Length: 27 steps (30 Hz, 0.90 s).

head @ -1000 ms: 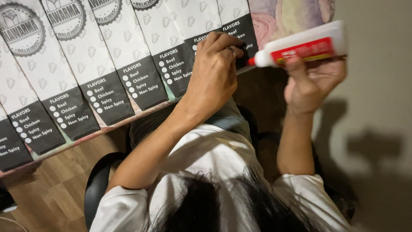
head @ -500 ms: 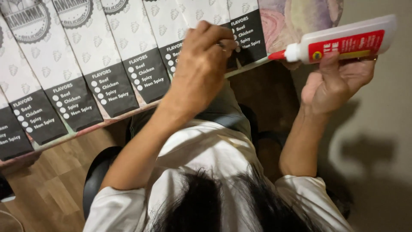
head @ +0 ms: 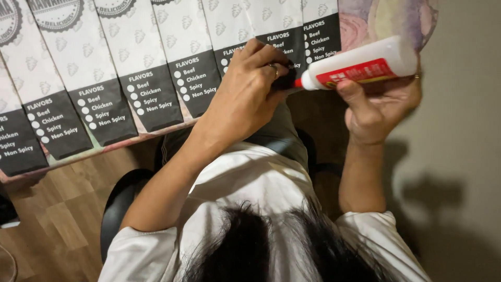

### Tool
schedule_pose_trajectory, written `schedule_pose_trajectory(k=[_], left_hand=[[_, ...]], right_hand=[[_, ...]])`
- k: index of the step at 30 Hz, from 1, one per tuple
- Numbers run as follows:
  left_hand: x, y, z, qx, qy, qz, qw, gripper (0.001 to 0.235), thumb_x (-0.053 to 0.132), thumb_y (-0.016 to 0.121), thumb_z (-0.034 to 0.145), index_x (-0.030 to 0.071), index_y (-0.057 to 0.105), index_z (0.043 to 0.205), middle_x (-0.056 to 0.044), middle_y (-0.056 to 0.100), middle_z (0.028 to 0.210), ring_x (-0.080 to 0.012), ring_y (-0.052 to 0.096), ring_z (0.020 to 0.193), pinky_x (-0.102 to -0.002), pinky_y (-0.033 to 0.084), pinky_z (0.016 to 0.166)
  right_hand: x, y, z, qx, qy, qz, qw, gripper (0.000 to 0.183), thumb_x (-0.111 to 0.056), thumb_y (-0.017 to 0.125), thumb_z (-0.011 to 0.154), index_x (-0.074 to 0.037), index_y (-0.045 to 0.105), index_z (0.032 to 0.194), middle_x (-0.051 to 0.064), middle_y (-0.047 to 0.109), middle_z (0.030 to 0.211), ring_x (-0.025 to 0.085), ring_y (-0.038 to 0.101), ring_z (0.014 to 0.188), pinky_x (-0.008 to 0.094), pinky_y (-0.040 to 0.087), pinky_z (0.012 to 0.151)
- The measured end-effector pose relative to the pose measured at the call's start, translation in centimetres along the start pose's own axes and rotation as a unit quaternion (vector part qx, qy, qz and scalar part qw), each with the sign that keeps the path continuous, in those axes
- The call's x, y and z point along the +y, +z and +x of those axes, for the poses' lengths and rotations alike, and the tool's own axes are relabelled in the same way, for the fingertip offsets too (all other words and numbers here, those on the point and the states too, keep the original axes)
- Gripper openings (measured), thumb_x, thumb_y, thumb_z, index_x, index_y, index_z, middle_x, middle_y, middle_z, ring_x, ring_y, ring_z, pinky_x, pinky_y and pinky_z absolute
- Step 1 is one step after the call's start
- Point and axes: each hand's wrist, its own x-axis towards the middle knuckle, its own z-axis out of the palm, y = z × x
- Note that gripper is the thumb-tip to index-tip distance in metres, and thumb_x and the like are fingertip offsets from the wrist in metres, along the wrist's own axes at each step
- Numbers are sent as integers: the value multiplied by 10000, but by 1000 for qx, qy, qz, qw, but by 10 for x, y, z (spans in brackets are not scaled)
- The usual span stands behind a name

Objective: Folding the bottom flaps of paper food wrappers and applying glue to seal them.

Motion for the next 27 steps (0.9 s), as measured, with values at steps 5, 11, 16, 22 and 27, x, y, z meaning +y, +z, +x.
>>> schedule_pose_trajectory(k=[5, 11, 16, 22, 27], left_hand=[[1, 3, -1, -13, -3, 62, 998, 316, 85, 816, 748, -11, 729, 1036, -96, 644, 1132, -318, 483, 1001, -445, 400, 781], [-3, 9, -5, -11, -14, 74, 997, 423, 239, 925, 742, -3, 726, 1028, -60, 652, 1167, -298, 494, 1036, -440, 416, 810], [-3, 10, -5, -3, -12, 75, 997, 413, 182, 909, 720, -20, 721, 1027, -79, 649, 1177, -306, 498, 1024, -445, 408, 784], [0, 11, -5, 23, -11, 68, 997, 250, 143, 830, 799, 2, 711, 967, -69, 662, 1128, -303, 500, 1000, -438, 401, 779], [-2, 15, -4, 32, -23, 44, 998, 225, 166, 839, 836, 13, 727, 959, -58, 668, 1124, -291, 515, 1031, -430, 403, 806]], right_hand=[[1, 14, -13, -32, 18, 46, 998, 710, 46, 880, 782, 56, 472, 1363, 234, 623, 1103, 397, 691, 978, 563, 658, 893], [7, -18, 4, 12, -13, 40, 999, 552, 19, 901, 792, 70, 578, 1237, 182, 653, 1041, 292, 640, 937, 512, 646, 827], [9, -6, -3, 16, -22, 34, 999, 632, 40, 895, 782, 72, 560, 1316, 203, 653, 1056, 352, 662, 933, 555, 666, 831], [-2, 12, -11, -30, 2, 85, 996, 596, 137, 788, 847, 40, 488, 1353, 312, 618, 1125, 533, 685, 961, 691, 666, 899], [14, -21, 4, 32, -33, 30, 999, 529, -60, 911, 796, 75, 600, 1202, 156, 654, 1031, 263, 626, 951, 451, 601, 853]])
